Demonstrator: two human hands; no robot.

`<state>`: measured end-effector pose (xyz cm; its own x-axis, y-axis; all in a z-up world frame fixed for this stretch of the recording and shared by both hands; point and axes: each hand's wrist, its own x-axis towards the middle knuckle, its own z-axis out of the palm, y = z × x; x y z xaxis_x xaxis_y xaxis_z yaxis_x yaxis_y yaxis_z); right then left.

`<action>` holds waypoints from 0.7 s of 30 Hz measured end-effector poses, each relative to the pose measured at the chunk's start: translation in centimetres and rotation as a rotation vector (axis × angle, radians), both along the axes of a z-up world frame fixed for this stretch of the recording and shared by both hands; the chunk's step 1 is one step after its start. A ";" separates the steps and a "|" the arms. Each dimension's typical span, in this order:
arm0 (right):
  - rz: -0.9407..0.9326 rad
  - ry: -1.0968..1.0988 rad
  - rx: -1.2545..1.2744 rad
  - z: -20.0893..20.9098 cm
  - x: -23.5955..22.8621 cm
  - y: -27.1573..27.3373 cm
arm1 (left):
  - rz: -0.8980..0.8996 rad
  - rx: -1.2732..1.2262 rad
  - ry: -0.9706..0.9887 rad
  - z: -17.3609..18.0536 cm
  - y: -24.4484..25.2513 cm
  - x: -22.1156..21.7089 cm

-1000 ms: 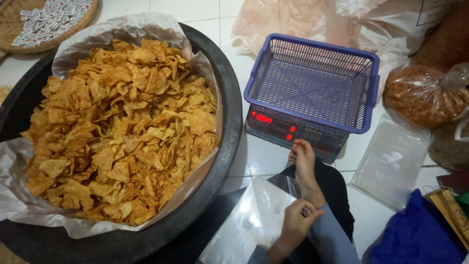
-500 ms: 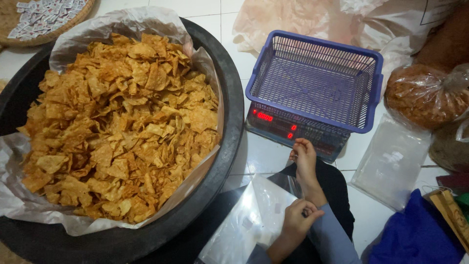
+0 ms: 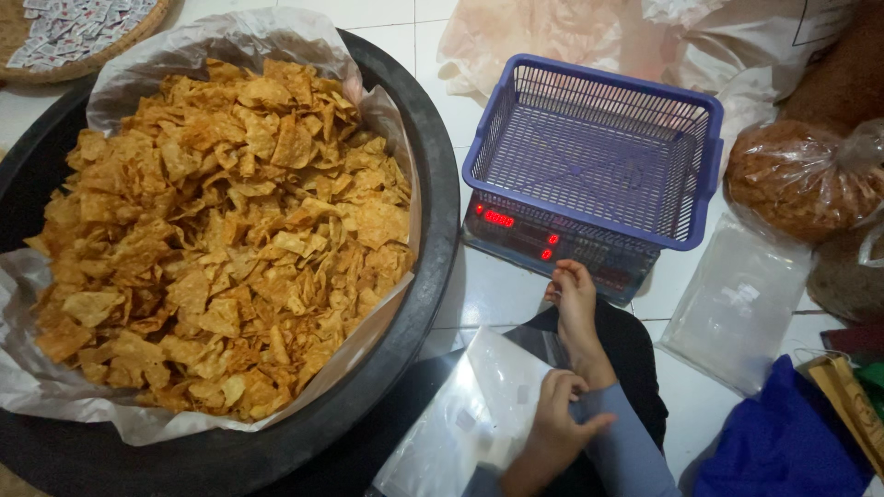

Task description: The person scoops fried snacks from a large bowl into plastic bags, weighs them in a basket on a digital scale, and places the filled bags into a woven tray. The process is repeated multiple times.

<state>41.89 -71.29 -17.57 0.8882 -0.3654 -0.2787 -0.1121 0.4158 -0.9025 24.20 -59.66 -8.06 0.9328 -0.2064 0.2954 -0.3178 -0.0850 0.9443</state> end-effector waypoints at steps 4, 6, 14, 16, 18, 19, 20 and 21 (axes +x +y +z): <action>0.017 -0.027 -0.008 -0.5 -0.1 -0.2 | 0.028 0.059 -0.018 0.4 0.4 -1.0; 0.015 -0.025 0.001 -0.8 -0.1 -0.3 | 0.036 0.137 -0.141 -0.1 1.1 -0.6; 0.039 -0.002 0.138 -3.0 0.5 -0.2 | -0.084 0.349 -0.369 -2.1 1.6 1.9; 0.039 0.020 0.188 -3.4 0.6 -0.1 | -0.117 0.491 -0.447 -2.4 0.6 2.0; 0.040 0.034 0.224 -3.6 0.8 -0.3 | -0.096 0.673 -0.418 -2.6 -1.1 1.1; 0.041 0.039 0.236 -3.6 0.7 -0.4 | -0.072 0.677 -0.462 -2.9 -1.4 0.7; 0.042 0.043 0.247 -3.6 0.6 -0.5 | -0.047 0.681 -0.507 -3.3 -1.7 0.0; 0.046 0.040 0.252 -3.6 0.5 -0.6 | -0.024 0.685 -0.549 -3.6 -1.9 -0.6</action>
